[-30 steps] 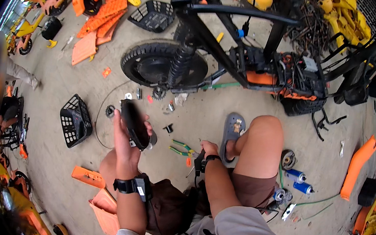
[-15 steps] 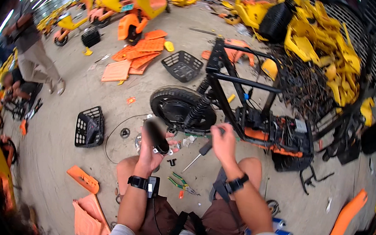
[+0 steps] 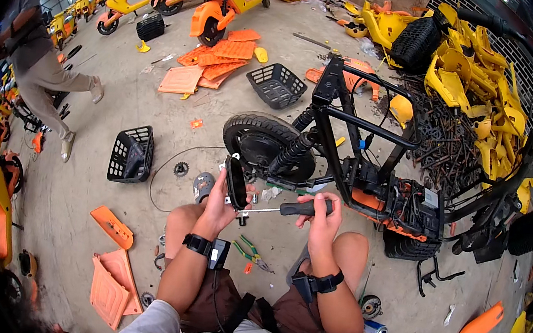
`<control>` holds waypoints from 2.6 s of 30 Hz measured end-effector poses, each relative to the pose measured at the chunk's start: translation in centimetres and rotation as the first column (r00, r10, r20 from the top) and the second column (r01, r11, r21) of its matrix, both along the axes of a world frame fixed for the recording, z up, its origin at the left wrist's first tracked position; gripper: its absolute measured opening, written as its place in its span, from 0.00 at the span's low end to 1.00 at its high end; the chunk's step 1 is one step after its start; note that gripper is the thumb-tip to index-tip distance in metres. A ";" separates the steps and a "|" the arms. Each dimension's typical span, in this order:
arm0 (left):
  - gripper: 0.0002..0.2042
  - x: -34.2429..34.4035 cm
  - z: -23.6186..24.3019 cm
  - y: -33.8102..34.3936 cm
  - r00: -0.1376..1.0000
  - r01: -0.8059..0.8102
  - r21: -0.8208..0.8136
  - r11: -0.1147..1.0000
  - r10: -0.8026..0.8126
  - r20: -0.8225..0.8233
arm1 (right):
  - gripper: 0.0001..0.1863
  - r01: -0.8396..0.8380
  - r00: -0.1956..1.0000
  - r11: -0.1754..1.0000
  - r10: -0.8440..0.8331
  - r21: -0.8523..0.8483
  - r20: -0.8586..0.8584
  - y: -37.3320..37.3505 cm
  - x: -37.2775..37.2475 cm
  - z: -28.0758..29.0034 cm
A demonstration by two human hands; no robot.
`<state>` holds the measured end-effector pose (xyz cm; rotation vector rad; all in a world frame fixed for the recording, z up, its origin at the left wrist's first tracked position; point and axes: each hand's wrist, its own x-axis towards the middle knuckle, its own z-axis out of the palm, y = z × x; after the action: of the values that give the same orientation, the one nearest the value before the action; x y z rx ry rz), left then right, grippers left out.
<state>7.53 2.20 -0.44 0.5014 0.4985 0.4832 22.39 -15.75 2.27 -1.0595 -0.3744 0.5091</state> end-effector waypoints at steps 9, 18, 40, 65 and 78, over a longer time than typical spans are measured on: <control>0.25 0.0 -0.1 0.5 0.999 -0.050 -0.031 0.998 0.049 -0.011 | 0.09 0.031 1.000 0.998 -0.031 -0.057 0.003 1.0 -0.9 0.5; 0.24 -0.1 0.7 0.3 0.999 -0.047 -0.024 0.999 0.047 -0.027 | 0.09 0.009 1.000 0.997 -0.009 -0.074 -0.010 1.1 -1.0 1.0; 0.23 -0.4 0.4 0.4 0.999 -0.034 -0.019 0.999 0.034 0.010 | 0.10 0.028 0.999 0.997 -0.029 -0.070 -0.016 1.2 -1.0 0.2; 0.23 -1.2 -0.2 1.3 0.960 -0.015 0.133 0.991 0.051 -0.274 | 0.09 -0.175 0.962 0.886 0.247 -0.428 0.119 0.0 0.0 0.9; 0.22 -1.8 -0.5 1.7 0.930 -0.020 0.123 0.992 0.064 -0.363 | 0.13 -0.130 0.902 0.896 0.285 -0.425 0.324 0.6 -0.6 -0.5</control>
<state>5.71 3.93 -0.92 0.7013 0.8449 0.4630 21.74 -15.13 1.80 -1.5291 -0.7604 0.5890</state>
